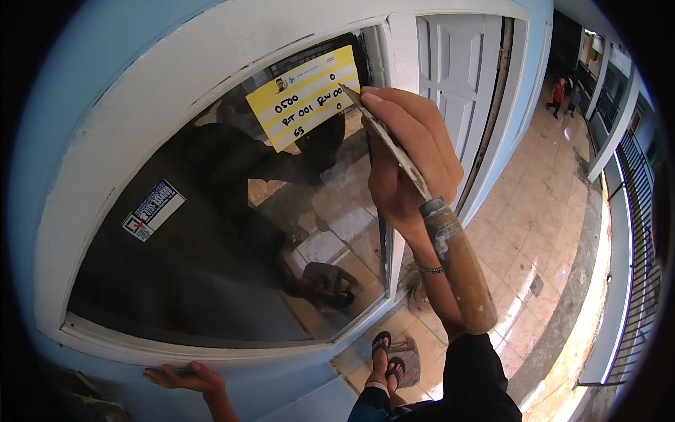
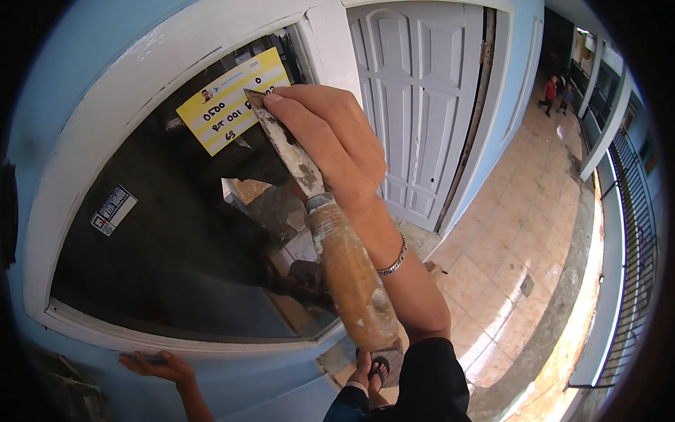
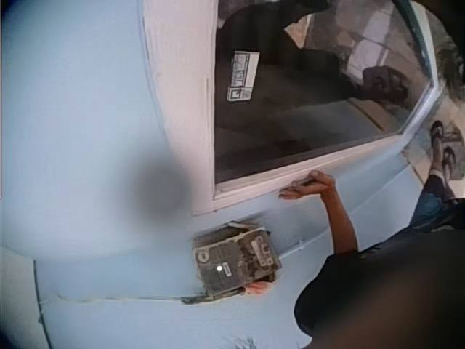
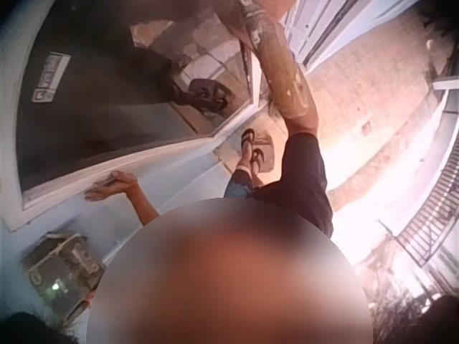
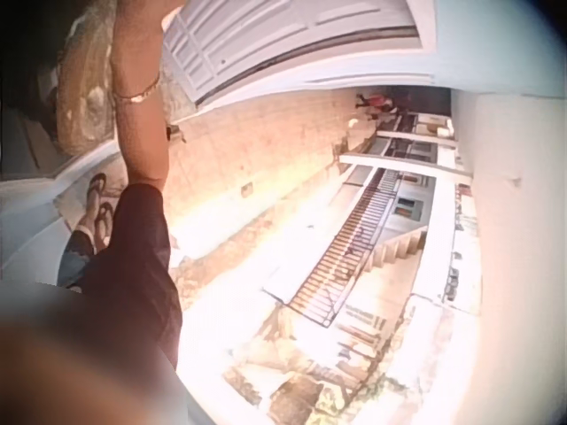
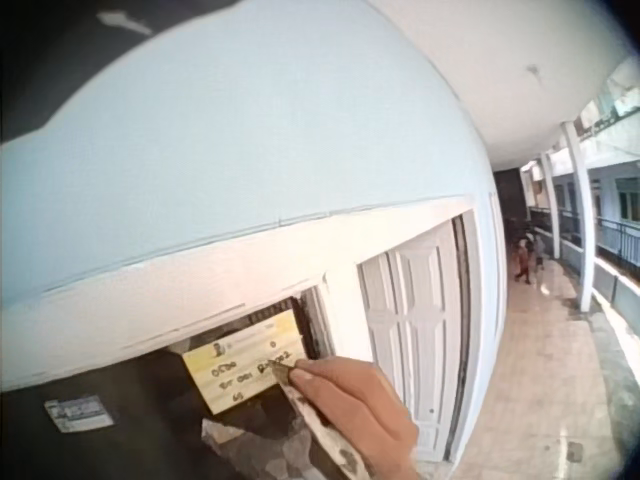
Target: The person applies white sealant along the top edge of a window frame using a caulking gun. They then smooth and shape the bead with a putty knife, working along the frame to create a clean finish.
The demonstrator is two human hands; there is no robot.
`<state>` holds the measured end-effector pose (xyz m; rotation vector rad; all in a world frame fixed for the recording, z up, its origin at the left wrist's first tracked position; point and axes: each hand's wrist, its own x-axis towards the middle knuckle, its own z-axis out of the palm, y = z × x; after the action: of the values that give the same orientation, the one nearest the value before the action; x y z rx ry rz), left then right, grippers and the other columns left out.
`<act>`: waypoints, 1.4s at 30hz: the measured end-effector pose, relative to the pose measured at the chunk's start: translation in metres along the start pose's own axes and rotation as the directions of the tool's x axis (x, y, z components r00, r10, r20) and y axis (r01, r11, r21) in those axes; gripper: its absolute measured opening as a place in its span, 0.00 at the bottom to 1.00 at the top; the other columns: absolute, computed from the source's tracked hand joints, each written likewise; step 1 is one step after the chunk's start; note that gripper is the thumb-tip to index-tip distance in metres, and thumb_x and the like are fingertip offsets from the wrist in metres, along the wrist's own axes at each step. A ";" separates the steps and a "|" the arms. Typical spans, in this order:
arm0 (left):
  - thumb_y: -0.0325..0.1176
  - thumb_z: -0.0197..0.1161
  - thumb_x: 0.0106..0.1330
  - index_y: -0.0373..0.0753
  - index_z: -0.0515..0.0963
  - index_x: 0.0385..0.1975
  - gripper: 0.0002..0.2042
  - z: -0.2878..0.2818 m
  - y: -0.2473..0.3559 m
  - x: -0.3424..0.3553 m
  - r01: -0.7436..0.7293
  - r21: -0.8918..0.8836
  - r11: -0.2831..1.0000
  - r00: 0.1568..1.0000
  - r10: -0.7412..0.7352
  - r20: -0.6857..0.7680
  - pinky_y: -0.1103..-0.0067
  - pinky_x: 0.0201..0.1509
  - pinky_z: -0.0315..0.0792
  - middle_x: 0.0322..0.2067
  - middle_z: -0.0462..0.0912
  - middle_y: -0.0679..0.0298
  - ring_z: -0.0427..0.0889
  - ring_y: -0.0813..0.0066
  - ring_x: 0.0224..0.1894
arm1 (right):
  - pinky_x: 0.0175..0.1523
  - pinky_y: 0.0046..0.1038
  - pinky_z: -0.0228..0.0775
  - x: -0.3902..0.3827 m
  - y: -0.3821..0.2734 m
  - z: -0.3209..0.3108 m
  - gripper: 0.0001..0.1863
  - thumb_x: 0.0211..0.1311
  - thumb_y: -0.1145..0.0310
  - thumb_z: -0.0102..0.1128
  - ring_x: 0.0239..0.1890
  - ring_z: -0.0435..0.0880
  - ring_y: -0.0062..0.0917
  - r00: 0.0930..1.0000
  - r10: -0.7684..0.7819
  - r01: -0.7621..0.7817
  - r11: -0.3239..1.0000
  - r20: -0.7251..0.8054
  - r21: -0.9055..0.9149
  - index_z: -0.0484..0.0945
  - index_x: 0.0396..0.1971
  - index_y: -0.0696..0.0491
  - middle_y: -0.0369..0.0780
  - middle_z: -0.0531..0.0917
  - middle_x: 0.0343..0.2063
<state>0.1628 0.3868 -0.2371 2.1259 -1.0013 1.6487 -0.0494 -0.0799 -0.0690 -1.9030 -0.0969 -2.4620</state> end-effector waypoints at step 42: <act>0.50 0.38 0.84 0.35 0.48 0.80 0.33 0.008 0.004 0.009 -0.106 0.172 0.979 0.992 0.117 -0.054 0.39 0.81 0.41 0.80 0.38 0.38 0.37 0.37 0.83 | 0.27 0.27 0.66 0.010 0.031 0.061 0.25 0.35 0.74 0.68 0.29 0.75 0.29 0.937 -0.274 0.187 0.918 -0.218 -0.351 0.88 0.42 0.57 0.38 0.78 0.30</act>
<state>0.1670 0.3756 -0.2319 2.1402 -1.0116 1.9055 0.0090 -0.1070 -0.0431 -1.7291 0.1041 -3.0374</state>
